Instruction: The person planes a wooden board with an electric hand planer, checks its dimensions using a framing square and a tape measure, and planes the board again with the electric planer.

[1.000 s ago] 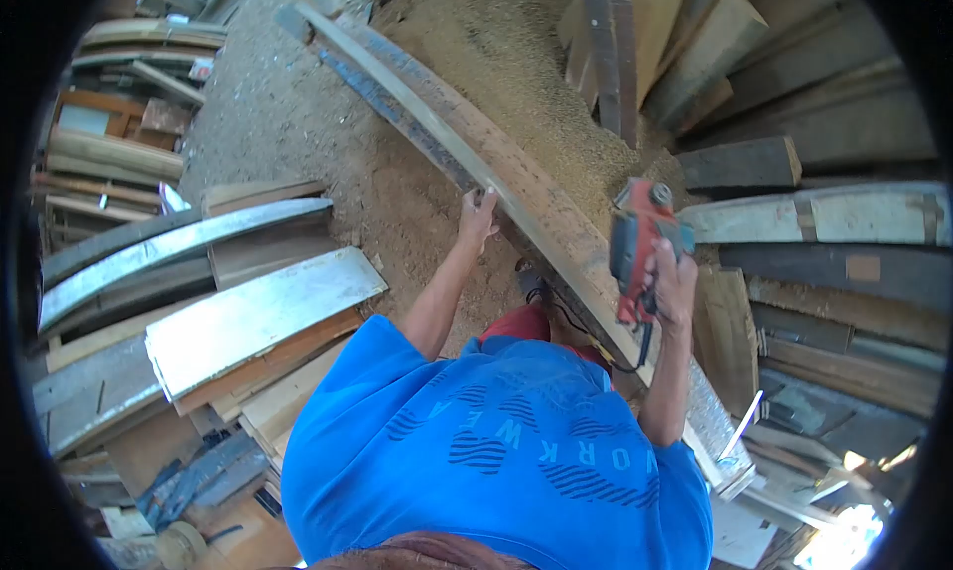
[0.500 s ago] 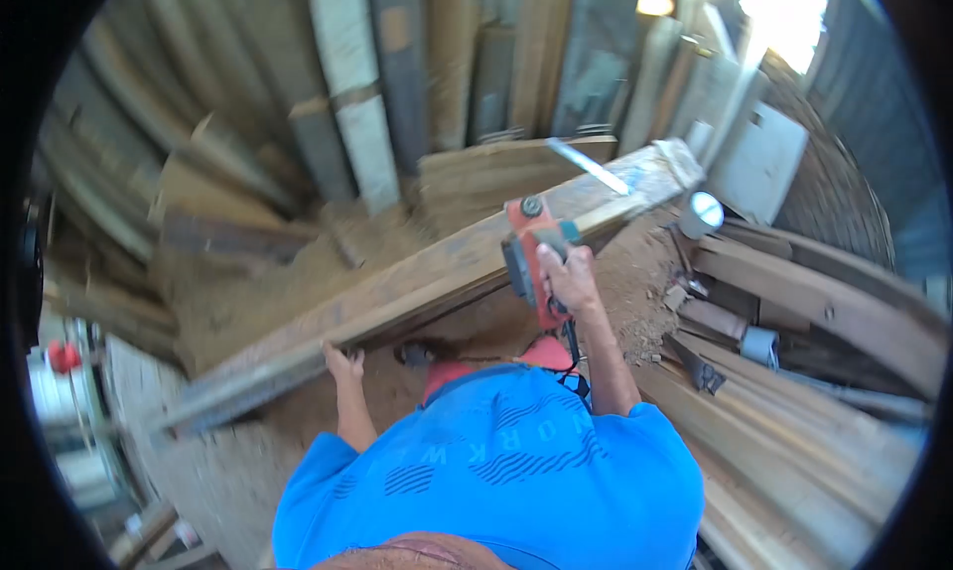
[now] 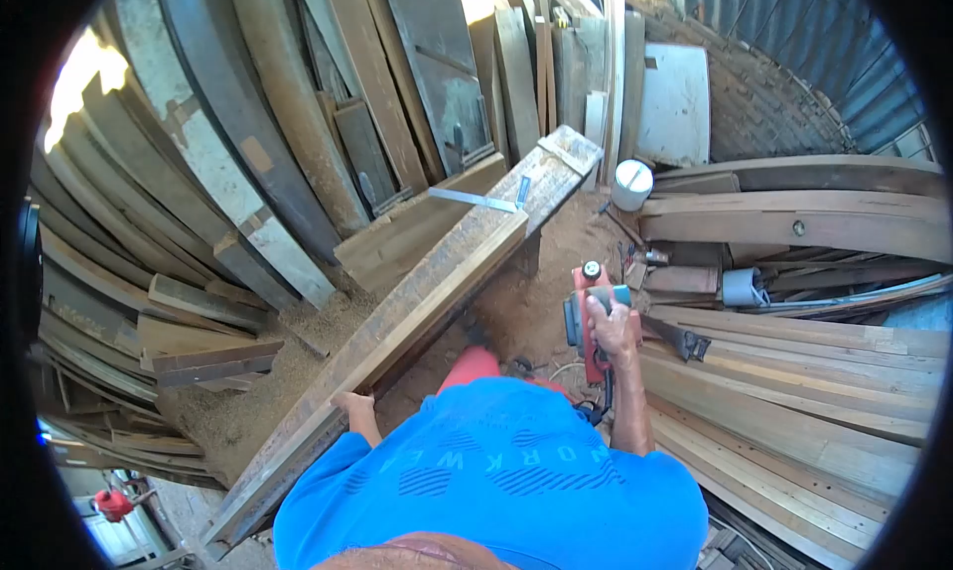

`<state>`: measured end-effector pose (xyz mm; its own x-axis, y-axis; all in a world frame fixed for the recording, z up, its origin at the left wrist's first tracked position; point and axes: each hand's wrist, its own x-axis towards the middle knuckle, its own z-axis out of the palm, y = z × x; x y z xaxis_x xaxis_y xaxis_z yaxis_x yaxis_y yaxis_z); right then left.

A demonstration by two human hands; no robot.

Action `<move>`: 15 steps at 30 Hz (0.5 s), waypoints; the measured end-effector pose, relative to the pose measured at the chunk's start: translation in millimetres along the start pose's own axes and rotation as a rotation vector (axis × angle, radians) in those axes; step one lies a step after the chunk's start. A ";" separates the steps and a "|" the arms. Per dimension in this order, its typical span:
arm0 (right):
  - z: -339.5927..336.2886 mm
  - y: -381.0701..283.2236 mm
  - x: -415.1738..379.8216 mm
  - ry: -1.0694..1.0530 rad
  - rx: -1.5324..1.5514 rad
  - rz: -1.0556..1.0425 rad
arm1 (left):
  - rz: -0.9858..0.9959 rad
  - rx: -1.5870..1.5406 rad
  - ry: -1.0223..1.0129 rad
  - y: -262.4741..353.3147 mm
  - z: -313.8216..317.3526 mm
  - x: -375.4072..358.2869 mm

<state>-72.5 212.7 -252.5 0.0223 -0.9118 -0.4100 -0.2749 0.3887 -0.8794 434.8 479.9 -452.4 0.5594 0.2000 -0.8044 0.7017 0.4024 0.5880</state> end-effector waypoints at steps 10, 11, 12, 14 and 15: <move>-12.5 -35.5 136.5 -0.018 -0.181 0.071 | 0.177 0.016 0.169 -40.1 4.2 30.8; -10.7 -43.2 154.4 -0.033 -0.188 0.072 | 0.186 0.027 0.186 -44.2 4.8 30.2; -9.6 -53.5 171.9 -0.050 -0.318 0.081 | 0.200 0.041 0.201 -47.2 6.4 30.4; -8.0 -54.7 208.9 -0.094 -0.441 0.026 | 0.229 0.066 0.237 -52.0 10.6 32.1; -7.7 -57.1 225.8 -0.115 -0.506 -0.005 | 0.241 0.077 0.249 -55.0 15.7 29.8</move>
<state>-59.2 -16.4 -293.1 0.1225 -0.8818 -0.4553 -0.7045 0.2459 -0.6658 419.8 449.7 -507.3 0.5943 0.4968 -0.6324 0.5992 0.2509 0.7602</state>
